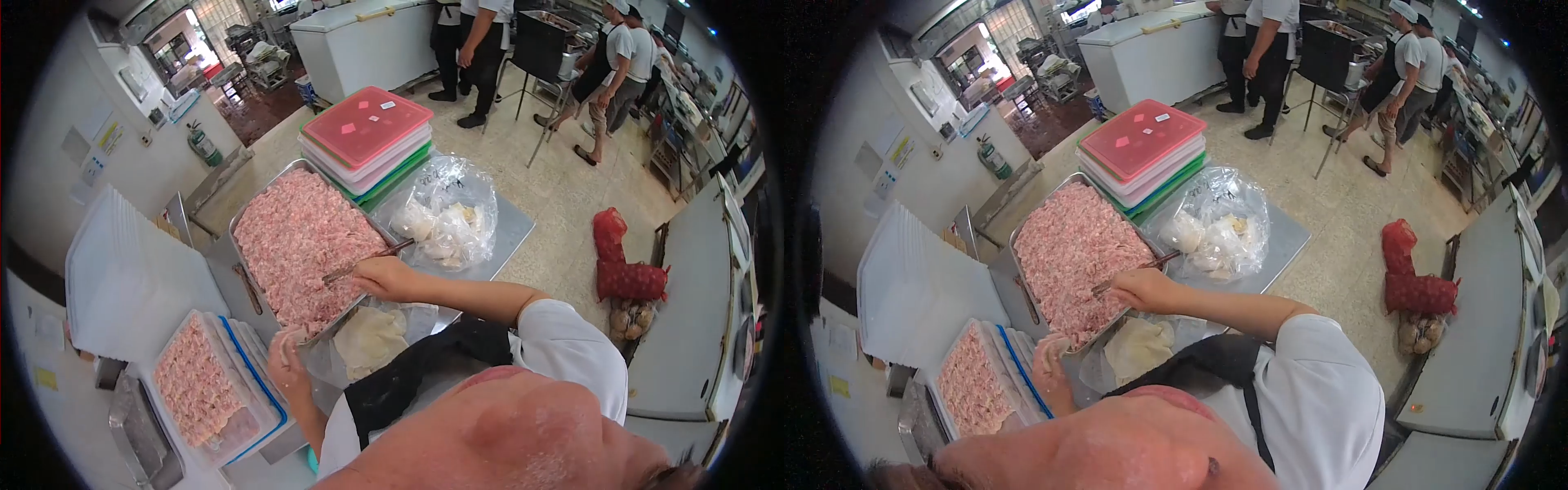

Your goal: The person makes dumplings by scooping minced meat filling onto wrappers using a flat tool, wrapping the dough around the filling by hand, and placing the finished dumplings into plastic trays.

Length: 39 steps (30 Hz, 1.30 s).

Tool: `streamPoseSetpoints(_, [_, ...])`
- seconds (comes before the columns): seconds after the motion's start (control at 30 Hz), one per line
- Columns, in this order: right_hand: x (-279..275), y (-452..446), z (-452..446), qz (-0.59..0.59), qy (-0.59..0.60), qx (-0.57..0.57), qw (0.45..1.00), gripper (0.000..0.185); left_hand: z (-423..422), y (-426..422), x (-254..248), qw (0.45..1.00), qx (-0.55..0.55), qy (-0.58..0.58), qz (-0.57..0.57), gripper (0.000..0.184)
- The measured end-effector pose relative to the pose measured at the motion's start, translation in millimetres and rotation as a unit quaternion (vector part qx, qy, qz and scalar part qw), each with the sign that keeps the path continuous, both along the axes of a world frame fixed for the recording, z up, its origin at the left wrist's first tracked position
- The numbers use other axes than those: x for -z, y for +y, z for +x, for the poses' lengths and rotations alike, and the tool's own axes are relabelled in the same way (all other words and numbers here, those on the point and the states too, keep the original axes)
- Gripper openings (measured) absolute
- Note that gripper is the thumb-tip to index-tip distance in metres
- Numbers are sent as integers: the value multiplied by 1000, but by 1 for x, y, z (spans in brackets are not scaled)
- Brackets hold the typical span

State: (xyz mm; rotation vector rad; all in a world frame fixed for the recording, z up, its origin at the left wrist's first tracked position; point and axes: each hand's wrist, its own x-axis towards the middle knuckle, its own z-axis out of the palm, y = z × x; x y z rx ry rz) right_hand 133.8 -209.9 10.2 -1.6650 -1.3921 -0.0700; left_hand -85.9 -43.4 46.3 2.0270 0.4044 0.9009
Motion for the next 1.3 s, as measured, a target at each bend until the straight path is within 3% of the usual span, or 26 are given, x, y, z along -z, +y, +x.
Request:
streamPoseSetpoints(0.1, [6, 7, 5, 77, -8, 10, 997, 8, -18, 11, -24, 995, -74, 8, 70, 15])
streamPoseSetpoints(0.23, [-3, 4, 14, 74, -64, -4, 995, 15, -46, 32, -36, 978, -149, -19, 146, 18])
streamPoseSetpoints(0.3, [-9, 5, 23, 86, -85, 8, 993, 18, -55, 39, -35, 980, -147, -29, 132, 18])
streamPoseSetpoints(0.43, [-27, -3, 49, -28, -190, 105, 976, 25, -59, 40, -29, 984, -150, -55, 82, 17])
streamPoseSetpoints(0.5, [-16, -8, 68, -110, -295, 159, 936, 29, -57, 35, -27, 993, -102, -66, -6, 16])
streamPoseSetpoints(0.6, [-2, -10, 80, -295, -252, 130, 913, 33, -46, 19, -14, 985, -21, -57, -164, 17])
streamPoseSetpoints(0.7, [-13, -4, 67, -386, -153, 82, 906, 33, -24, 10, 25, 950, 43, -53, -304, 21])
streamPoseSetpoints(0.83, [2, 6, 59, -345, -153, 48, 925, 32, 0, -3, 54, 864, 75, -102, -488, 24])
streamPoseSetpoints(0.93, [6, 10, 57, -314, -183, 50, 930, 33, 3, 0, 54, 853, 146, -124, -486, 23])
streamPoseSetpoints(1.03, [5, 10, 60, -261, -231, 56, 935, 32, 1, 7, 63, 907, 86, -79, -404, 23])
streamPoseSetpoints(1.2, [13, 7, 73, -190, -293, 90, 933, 26, -10, 9, 57, 936, 4, -59, -346, 17])
streamPoseSetpoints(1.3, [23, 4, 78, -293, -249, 98, 918, 29, -17, 9, 42, 967, -13, -12, -253, 16])
